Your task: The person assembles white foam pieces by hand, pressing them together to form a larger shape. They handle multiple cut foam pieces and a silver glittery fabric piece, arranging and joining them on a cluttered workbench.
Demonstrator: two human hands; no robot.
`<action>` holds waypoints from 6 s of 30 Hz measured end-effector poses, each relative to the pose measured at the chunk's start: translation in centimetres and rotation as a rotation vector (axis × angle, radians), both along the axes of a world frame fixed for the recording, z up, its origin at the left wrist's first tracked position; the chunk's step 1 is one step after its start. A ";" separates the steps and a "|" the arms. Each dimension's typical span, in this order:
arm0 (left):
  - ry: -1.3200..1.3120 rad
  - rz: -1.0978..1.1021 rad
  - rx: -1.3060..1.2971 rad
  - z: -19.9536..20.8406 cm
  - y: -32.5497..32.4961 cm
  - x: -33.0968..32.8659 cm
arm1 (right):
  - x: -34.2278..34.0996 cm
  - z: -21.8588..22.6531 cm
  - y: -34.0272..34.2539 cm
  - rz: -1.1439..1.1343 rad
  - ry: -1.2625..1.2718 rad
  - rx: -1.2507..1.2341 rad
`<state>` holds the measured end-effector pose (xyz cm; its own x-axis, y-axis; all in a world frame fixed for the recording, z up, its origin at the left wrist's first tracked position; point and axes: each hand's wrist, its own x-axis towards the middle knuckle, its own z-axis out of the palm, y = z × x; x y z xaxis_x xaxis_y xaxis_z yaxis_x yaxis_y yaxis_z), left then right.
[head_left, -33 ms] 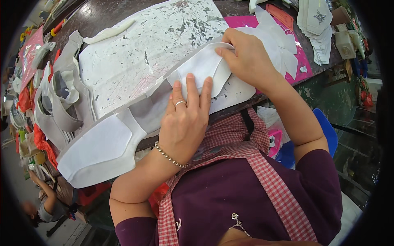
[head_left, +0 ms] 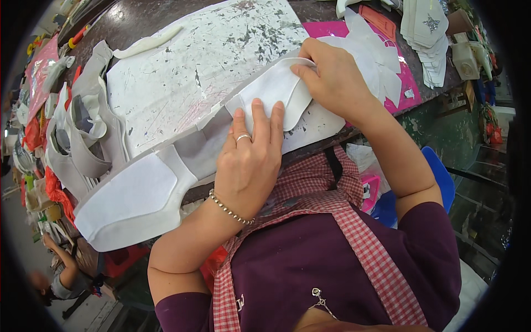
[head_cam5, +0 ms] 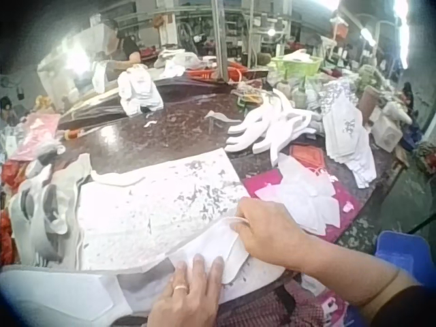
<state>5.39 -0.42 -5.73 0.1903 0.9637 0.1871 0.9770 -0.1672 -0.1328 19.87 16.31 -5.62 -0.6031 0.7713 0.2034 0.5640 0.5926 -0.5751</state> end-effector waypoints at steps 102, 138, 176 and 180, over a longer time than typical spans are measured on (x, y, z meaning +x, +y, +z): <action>-0.798 0.066 0.241 -0.7 1.5 1.2 | 3.2 -0.6 -1.0 0.671 0.177 0.177; -0.494 -0.176 0.123 -0.6 0.3 -0.4 | 6.9 -1.0 -0.9 0.749 0.004 0.391; -0.531 -0.055 0.105 2.4 -1.6 1.8 | 2.9 5.0 -1.8 0.600 -0.223 0.478; -0.233 0.111 0.138 5.7 -2.3 -4.1 | -3.9 2.7 -3.4 0.614 0.102 0.503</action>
